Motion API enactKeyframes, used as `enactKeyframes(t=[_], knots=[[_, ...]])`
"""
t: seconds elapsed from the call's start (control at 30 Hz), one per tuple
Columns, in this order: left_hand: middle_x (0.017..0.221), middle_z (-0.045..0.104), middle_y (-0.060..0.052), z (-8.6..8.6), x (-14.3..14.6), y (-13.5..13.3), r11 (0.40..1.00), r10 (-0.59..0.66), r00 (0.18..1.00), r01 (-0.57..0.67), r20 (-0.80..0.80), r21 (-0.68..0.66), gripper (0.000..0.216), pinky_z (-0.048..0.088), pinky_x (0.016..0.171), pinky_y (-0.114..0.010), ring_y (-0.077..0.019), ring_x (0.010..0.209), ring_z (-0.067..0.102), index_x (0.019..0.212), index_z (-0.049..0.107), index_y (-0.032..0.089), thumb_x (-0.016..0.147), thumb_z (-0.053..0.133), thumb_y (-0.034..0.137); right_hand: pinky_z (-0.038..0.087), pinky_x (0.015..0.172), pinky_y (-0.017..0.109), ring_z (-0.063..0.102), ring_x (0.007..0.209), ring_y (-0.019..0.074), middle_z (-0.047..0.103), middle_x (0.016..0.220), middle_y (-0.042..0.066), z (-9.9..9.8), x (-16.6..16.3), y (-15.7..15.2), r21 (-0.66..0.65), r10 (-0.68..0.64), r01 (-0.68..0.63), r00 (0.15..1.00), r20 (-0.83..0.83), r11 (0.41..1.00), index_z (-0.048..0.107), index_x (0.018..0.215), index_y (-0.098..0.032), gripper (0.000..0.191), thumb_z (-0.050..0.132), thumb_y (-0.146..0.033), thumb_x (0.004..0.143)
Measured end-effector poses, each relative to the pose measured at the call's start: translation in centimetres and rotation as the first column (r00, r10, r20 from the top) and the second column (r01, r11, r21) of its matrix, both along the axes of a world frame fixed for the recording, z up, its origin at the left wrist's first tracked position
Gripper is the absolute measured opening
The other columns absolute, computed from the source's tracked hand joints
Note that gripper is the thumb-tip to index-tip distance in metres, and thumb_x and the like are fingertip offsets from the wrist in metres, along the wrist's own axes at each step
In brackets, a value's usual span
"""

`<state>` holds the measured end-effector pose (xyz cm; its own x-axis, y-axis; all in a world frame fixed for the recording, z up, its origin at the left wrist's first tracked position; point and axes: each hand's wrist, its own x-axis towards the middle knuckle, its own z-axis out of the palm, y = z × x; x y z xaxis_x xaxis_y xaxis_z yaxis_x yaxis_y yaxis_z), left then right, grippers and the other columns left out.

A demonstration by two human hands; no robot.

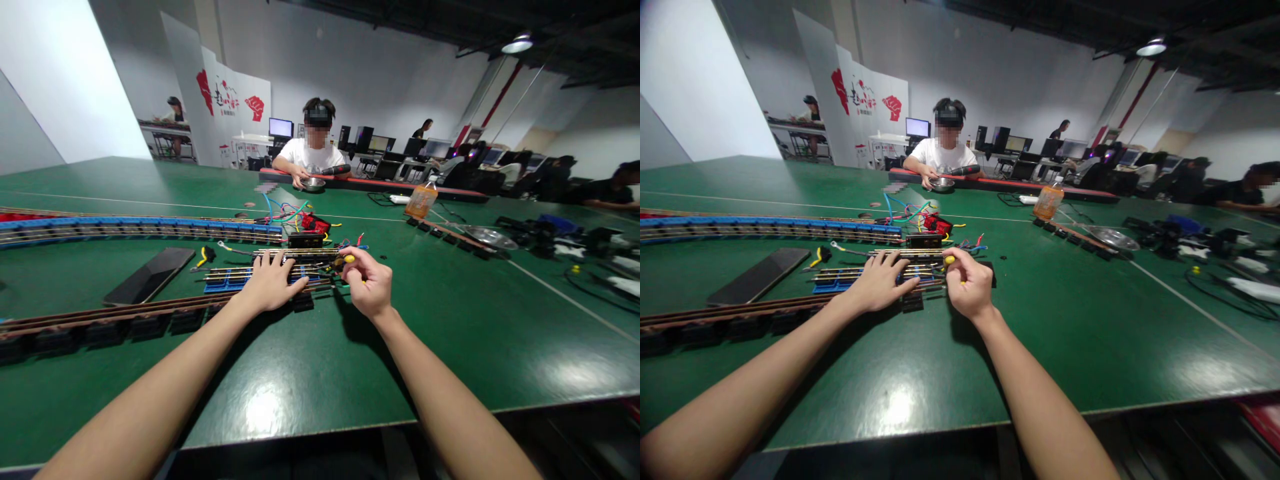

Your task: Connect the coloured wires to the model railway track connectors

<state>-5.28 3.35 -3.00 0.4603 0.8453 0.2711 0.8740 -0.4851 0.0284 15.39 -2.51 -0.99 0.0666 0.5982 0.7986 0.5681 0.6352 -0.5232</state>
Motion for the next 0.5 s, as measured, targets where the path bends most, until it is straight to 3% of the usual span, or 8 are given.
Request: enactKeyframes(t=[0.37, 0.5], knots=[[0.144, 0.044, -0.016, 0.1, 0.0, -0.1, 1.0, 0.003, 1.0, -0.003, 0.008, -0.014, 0.071, 0.032, 0.105, -0.058, -0.0421, 0.13, 0.039, 0.131, 0.057, 0.016, 0.091, 0.028, 0.067, 0.045, 0.053, 0.023, 0.056, 0.049, 0.0109, 0.058, 0.055, -0.006, 0.4, 0.1, 0.3, -0.177, 0.06, -0.108, 0.964, -0.261, 0.978, 0.059, 0.099, -0.019, 0.028, 0.048, -0.015, 0.074], [0.146, 0.043, -0.016, 0.0, 0.0, 0.0, 1.0, 0.007, 1.0, -0.007, 0.0, -0.021, 0.072, 0.032, 0.105, -0.058, -0.0432, 0.131, 0.038, 0.132, 0.056, 0.016, 0.091, 0.027, 0.068, 0.05, 0.057, 0.024, 0.067, 0.068, 0.0149, 0.073, 0.082, 0.002, 1.1, 0.0, 0.3, -0.241, 0.056, -0.155, 0.925, -0.375, 0.958, 0.057, 0.108, -0.02, 0.038, 0.049, -0.016, 0.07]])
